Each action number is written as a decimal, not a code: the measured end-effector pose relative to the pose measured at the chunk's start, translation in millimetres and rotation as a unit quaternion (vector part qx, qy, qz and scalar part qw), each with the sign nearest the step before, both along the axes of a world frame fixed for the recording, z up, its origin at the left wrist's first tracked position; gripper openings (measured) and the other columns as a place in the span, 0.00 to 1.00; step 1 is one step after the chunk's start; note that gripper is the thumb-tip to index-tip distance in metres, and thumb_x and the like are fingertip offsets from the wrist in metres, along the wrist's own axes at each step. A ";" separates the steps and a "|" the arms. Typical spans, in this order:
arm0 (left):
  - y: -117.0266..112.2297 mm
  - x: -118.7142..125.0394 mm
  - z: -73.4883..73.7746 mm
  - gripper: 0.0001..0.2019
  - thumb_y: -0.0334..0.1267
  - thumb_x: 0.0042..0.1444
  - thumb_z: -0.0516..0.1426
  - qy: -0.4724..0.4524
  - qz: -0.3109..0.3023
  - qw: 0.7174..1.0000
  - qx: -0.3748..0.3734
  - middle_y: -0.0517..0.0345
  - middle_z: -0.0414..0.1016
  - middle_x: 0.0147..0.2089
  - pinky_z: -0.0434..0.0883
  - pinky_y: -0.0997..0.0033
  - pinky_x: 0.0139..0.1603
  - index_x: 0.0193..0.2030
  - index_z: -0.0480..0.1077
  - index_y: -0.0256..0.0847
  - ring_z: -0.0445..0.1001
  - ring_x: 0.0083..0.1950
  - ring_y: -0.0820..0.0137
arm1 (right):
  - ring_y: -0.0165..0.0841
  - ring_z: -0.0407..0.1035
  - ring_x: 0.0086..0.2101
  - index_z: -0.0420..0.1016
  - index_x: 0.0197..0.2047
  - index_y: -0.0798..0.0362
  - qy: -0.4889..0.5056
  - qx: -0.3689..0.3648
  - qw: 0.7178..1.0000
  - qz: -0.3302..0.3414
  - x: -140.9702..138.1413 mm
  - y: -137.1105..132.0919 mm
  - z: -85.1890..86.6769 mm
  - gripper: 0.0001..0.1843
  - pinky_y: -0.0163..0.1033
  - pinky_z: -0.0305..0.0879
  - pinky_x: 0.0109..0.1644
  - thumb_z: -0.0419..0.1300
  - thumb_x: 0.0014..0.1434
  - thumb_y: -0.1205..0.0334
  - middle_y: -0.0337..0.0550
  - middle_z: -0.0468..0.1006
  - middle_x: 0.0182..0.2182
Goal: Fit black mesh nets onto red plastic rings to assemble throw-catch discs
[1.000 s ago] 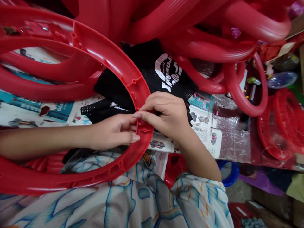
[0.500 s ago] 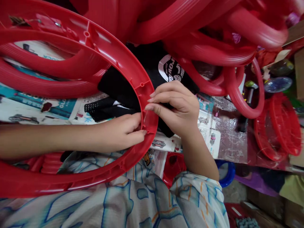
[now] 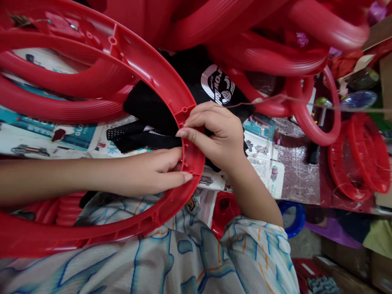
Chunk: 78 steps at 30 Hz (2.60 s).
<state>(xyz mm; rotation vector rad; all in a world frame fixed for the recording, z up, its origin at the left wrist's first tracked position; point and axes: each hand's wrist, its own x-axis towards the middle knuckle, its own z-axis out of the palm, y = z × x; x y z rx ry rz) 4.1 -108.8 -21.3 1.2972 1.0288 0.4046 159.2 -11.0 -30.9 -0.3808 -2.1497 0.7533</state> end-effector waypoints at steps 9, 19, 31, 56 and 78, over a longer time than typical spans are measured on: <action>5.9 15.4 -15.4 0.07 0.41 0.60 0.51 -0.189 0.209 0.955 -0.093 0.62 0.66 0.28 0.69 0.71 0.32 0.36 0.62 0.40 0.70 0.28 0.73 | 0.26 0.73 0.33 0.75 0.30 0.52 -0.013 -0.002 1.000 -0.001 -3.4 2.0 -6.7 0.06 0.33 0.71 0.38 0.67 0.55 0.68 0.34 0.78 0.27; 12.6 12.0 -9.4 0.05 0.35 0.54 0.48 0.010 0.128 0.989 0.072 0.61 0.70 0.29 0.62 0.72 0.29 0.32 0.63 0.40 0.69 0.30 0.72 | 0.30 0.73 0.35 0.79 0.34 0.47 0.038 0.079 0.996 -0.035 -0.2 12.5 -4.6 0.04 0.40 0.71 0.39 0.69 0.54 0.63 0.35 0.76 0.32; 1.3 -8.7 -1.0 0.05 0.39 0.52 0.53 0.102 -0.037 0.993 0.052 0.62 0.70 0.27 0.58 0.72 0.24 0.31 0.63 0.41 0.65 0.25 0.73 | 0.28 0.71 0.40 0.74 0.32 0.50 -0.045 -0.011 0.998 0.038 -4.8 4.1 -6.2 0.06 0.39 0.68 0.43 0.67 0.56 0.60 0.36 0.73 0.37; -3.3 9.6 -4.0 0.02 0.31 0.54 0.54 -0.126 0.253 0.959 -0.009 0.65 0.69 0.28 0.69 0.76 0.32 0.35 0.65 0.38 0.70 0.30 0.75 | 0.32 0.70 0.42 0.71 0.31 0.50 -0.025 -0.002 0.999 -0.032 -8.8 -15.7 2.3 0.07 0.42 0.71 0.47 0.62 0.60 0.59 0.40 0.74 0.40; 13.5 -1.3 0.3 0.09 0.40 0.54 0.56 -0.121 0.205 0.970 -0.050 0.62 0.74 0.22 0.73 0.76 0.23 0.27 0.70 0.37 0.75 0.23 0.72 | 0.38 0.68 0.51 0.77 0.29 0.50 -0.034 -0.124 0.990 -0.063 -5.1 -9.4 5.4 0.09 0.46 0.70 0.55 0.67 0.56 0.55 0.45 0.70 0.48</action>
